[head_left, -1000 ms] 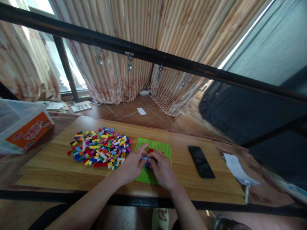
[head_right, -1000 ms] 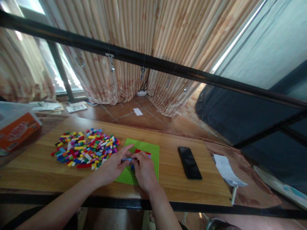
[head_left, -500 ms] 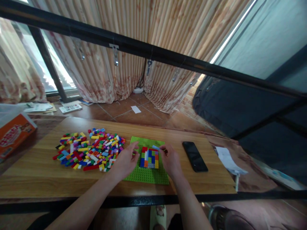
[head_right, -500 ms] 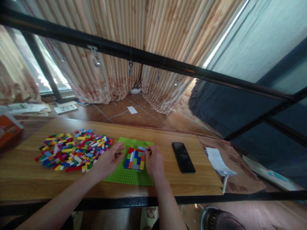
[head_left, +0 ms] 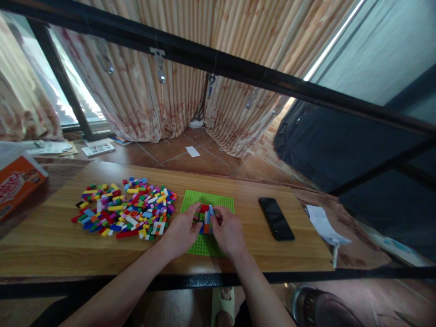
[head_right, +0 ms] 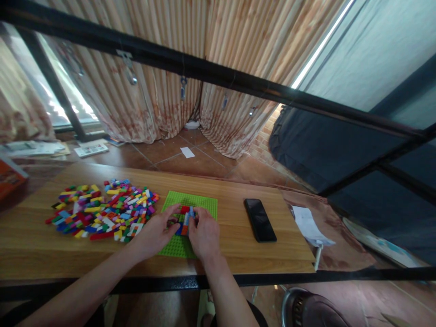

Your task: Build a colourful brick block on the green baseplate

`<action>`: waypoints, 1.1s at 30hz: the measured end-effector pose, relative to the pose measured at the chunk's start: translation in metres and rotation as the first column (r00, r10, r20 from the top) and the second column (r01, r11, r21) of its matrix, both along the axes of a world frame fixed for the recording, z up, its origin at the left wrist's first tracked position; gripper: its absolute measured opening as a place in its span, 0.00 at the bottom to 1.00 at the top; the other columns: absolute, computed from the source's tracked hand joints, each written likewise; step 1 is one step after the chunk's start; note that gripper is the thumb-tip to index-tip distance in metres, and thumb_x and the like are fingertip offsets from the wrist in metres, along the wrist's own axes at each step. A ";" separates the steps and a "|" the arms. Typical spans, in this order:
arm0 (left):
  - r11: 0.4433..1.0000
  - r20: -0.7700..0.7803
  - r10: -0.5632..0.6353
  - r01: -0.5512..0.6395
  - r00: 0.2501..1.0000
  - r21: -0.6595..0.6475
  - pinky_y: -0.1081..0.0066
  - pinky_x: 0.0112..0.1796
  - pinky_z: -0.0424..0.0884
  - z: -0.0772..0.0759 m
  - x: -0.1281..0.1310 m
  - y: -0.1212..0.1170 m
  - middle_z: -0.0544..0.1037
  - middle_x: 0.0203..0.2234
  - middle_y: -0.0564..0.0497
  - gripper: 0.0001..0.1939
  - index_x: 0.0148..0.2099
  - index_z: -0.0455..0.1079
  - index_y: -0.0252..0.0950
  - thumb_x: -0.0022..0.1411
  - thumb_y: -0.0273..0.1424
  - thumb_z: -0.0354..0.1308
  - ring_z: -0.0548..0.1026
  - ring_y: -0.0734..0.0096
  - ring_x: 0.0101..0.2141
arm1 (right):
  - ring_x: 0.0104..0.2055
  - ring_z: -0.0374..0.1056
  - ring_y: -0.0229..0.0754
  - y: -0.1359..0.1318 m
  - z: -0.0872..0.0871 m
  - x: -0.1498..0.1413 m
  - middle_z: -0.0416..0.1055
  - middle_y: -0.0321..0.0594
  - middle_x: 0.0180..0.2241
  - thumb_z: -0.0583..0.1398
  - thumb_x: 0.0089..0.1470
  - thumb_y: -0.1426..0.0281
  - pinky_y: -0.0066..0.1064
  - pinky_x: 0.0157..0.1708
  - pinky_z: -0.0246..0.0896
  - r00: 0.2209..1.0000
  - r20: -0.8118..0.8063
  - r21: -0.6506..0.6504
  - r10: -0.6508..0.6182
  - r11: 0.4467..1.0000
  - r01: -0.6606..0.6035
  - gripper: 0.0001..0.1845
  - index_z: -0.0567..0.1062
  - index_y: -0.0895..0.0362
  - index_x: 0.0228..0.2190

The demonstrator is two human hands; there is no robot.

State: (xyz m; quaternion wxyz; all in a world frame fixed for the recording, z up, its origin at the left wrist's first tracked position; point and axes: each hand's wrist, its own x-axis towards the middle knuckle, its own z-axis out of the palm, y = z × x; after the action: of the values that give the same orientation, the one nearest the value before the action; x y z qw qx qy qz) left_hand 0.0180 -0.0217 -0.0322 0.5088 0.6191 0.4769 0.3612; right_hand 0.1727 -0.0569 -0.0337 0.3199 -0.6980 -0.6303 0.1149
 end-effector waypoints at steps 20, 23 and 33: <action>0.970 -0.389 -0.126 0.195 0.913 0.143 0.60 0.51 0.71 0.002 -0.001 -0.005 0.74 0.53 0.39 0.28 0.64 0.57 0.30 0.60 0.23 0.50 0.77 0.60 0.47 | 0.58 0.58 0.51 0.010 -0.002 0.028 0.64 0.47 0.54 0.64 0.50 0.62 0.46 0.58 0.54 0.977 0.029 -0.137 0.211 0.969 -0.206 0.30 0.70 0.53 0.55; 0.968 -0.392 -0.135 0.206 0.910 0.146 0.60 0.50 0.71 0.004 -0.001 -0.006 0.75 0.51 0.40 0.28 0.64 0.57 0.31 0.60 0.22 0.49 0.77 0.60 0.46 | 0.58 0.58 0.51 0.012 -0.005 0.028 0.63 0.47 0.55 0.63 0.52 0.61 0.46 0.58 0.54 0.969 0.017 -0.147 0.245 0.960 -0.240 0.28 0.70 0.53 0.54; 0.957 -0.416 -0.123 0.219 0.901 0.190 0.60 0.53 0.68 0.003 0.000 -0.008 0.71 0.54 0.40 0.29 0.64 0.56 0.31 0.59 0.20 0.48 0.74 0.62 0.48 | 0.53 0.63 0.50 0.016 -0.009 0.029 0.67 0.45 0.50 0.66 0.48 0.60 0.46 0.55 0.57 0.971 -0.098 -0.101 0.219 0.968 -0.229 0.25 0.75 0.52 0.48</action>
State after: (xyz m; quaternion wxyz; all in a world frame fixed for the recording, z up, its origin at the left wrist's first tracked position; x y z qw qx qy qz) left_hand 0.0179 -0.0293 -0.0289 0.3545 0.7746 0.4686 0.2341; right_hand 0.2021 -0.0405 -0.0427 0.2923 -0.6334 -0.6834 0.2152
